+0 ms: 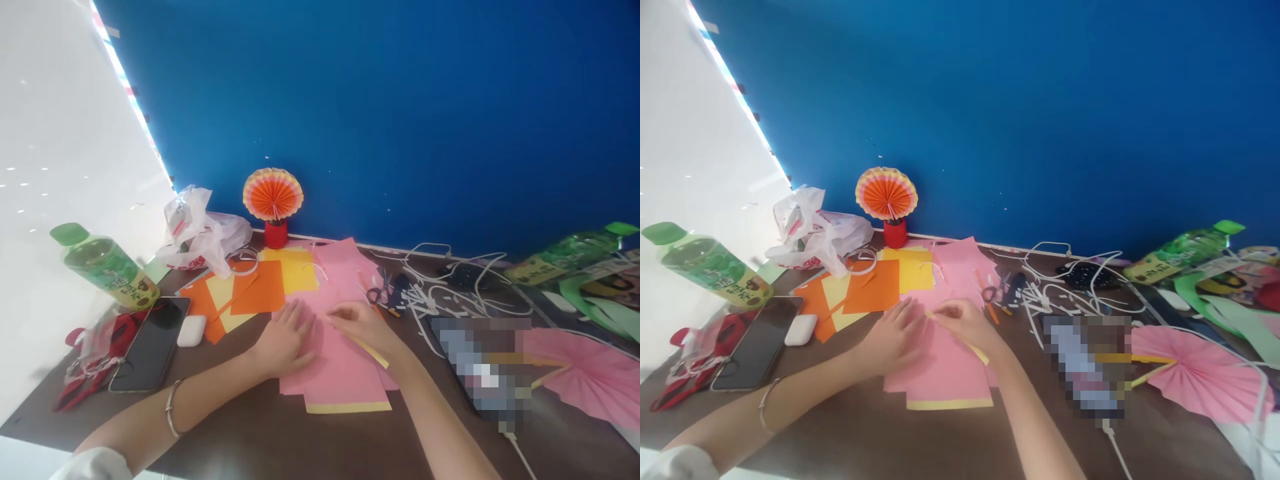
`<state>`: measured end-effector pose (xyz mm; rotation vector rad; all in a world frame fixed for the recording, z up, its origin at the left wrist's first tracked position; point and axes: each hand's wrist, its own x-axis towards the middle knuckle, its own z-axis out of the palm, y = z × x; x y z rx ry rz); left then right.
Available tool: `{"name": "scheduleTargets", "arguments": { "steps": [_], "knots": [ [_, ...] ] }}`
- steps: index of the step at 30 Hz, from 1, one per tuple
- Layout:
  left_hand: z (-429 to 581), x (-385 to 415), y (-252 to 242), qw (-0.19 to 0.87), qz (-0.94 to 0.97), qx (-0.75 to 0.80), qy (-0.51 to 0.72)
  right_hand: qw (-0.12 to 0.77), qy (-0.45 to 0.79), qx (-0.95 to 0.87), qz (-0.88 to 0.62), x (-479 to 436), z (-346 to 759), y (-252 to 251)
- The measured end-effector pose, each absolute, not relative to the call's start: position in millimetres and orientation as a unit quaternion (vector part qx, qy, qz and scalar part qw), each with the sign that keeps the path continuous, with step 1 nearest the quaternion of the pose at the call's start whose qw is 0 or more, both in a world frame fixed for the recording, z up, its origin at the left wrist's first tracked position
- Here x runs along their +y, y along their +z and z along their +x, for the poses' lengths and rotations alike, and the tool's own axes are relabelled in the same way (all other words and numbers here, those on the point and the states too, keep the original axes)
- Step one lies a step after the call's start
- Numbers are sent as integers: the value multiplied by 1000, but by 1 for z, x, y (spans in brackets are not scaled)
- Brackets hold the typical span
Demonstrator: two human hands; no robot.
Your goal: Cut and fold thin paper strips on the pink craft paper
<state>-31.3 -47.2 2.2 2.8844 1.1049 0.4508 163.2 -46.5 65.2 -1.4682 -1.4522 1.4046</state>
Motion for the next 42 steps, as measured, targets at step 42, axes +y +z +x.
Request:
{"name": "scheduleTargets", "arguments": {
  "steps": [42],
  "knots": [
    [-36, -66, -3, 12, 902, 415, 116, -3, 467, -687, -558, 62, 109, 37]
  ]
}}
